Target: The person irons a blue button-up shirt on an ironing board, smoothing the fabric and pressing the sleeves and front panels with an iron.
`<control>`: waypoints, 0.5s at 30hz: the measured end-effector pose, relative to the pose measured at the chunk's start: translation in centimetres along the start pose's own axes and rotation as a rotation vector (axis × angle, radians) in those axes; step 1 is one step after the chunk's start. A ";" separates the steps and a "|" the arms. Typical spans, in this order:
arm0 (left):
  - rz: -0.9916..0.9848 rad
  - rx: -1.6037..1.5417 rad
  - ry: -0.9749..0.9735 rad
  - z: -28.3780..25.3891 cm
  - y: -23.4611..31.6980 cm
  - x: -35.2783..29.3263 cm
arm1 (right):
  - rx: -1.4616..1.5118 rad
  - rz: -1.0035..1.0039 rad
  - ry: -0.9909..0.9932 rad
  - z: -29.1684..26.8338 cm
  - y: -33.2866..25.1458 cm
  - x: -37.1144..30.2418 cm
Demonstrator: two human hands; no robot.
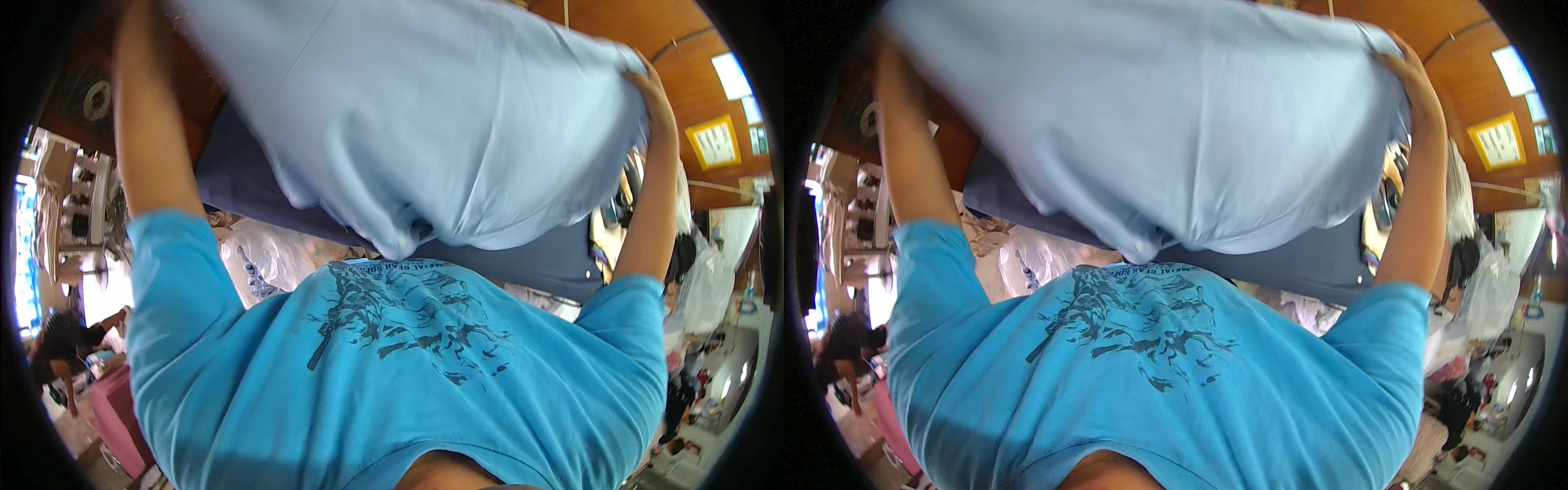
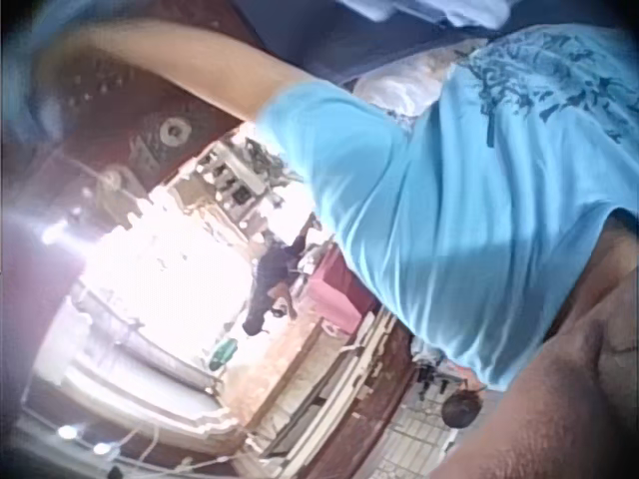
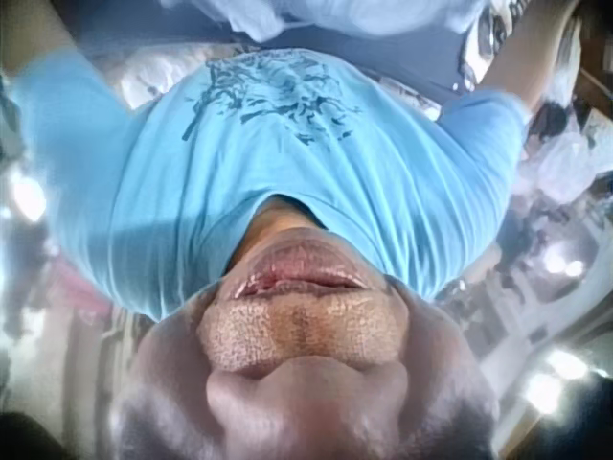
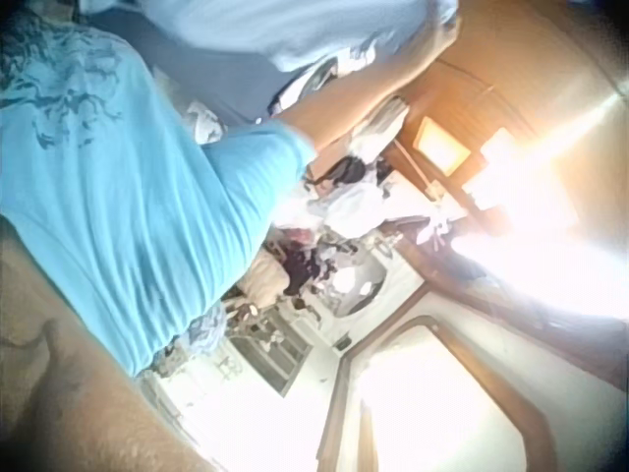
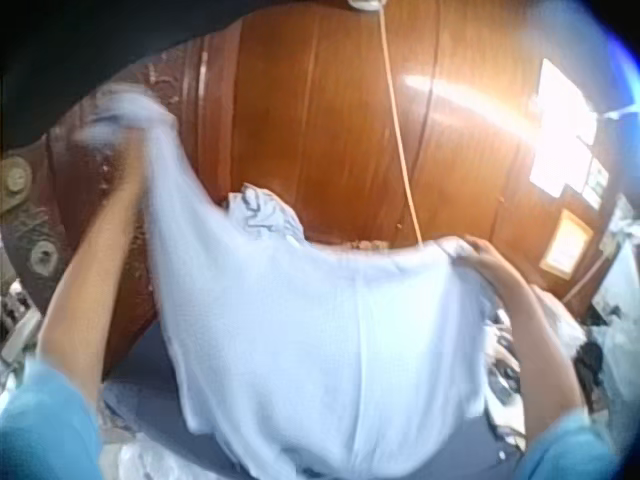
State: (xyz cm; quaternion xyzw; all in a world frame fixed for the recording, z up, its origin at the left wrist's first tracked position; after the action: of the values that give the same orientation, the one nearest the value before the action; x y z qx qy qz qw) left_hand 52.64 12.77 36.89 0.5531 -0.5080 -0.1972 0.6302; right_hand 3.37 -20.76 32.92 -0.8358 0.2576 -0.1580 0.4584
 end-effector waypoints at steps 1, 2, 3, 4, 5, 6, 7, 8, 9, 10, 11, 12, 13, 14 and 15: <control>-0.062 0.033 -0.111 2.8 -2.6 4.1 | -0.053 0.047 0.056 -1.9 2.2 3.4; -0.129 0.055 -0.209 5.5 -6.3 6.9 | -0.114 0.107 0.109 -3.3 4.8 5.4; -0.197 0.089 -0.292 7.7 -10.2 8.4 | -0.359 0.050 0.213 -3.2 6.5 5.5; -0.258 0.152 -0.374 10.2 -14.3 8.8 | -0.611 -0.012 0.320 -2.7 8.2 5.4; -0.301 0.243 -0.447 12.4 -18.4 7.8 | -0.861 -0.076 0.417 -1.4 10.3 5.2; -0.291 0.477 -0.503 14.5 -21.5 4.4 | -1.105 -0.144 0.496 0.8 12.2 4.6; -0.277 0.713 -0.556 16.2 -24.1 0.8 | -0.996 -0.114 0.382 3.0 14.9 3.1; -0.259 0.933 -0.611 18.1 -24.9 -2.8 | -0.896 -0.076 0.263 5.5 17.5 0.4; -0.392 0.912 -0.654 21.8 -23.1 -7.2 | -0.908 -0.151 0.264 5.8 21.4 -4.0; -0.337 0.952 -0.537 20.5 -23.9 -13.0 | -0.720 -0.026 0.143 9.5 20.6 -6.4; -0.367 1.014 -0.399 21.4 -22.9 -17.3 | -0.591 0.118 0.168 9.5 22.7 -9.9; -0.387 0.913 -0.240 21.8 -23.6 -21.3 | -0.330 0.332 0.276 8.6 26.7 -12.9; -0.462 0.921 -0.148 22.9 -22.8 -24.6 | -0.226 0.389 0.427 7.6 29.9 -15.6; -0.550 0.945 -0.040 23.8 -21.4 -28.0 | -0.294 0.531 0.488 7.9 30.5 -16.1; -0.596 0.993 -0.016 25.2 -20.4 -31.1 | -0.363 0.670 0.548 8.4 30.8 -16.3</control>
State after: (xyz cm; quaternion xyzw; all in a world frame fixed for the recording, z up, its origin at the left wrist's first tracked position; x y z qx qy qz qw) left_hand 24.80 19.10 2.22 0.9002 -0.3666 -0.1082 0.2088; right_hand -14.56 -19.32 1.92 -0.7007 0.6484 -0.1683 0.2456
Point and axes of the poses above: each hand's wrist, its own x-axis towards the middle knuckle, its own z-axis out of the palm, y = z × x, the point moved 3 cm from there along x, towards the middle knuckle, and after that the axes turned 14 degrees about -y, right-handed, at the moved point
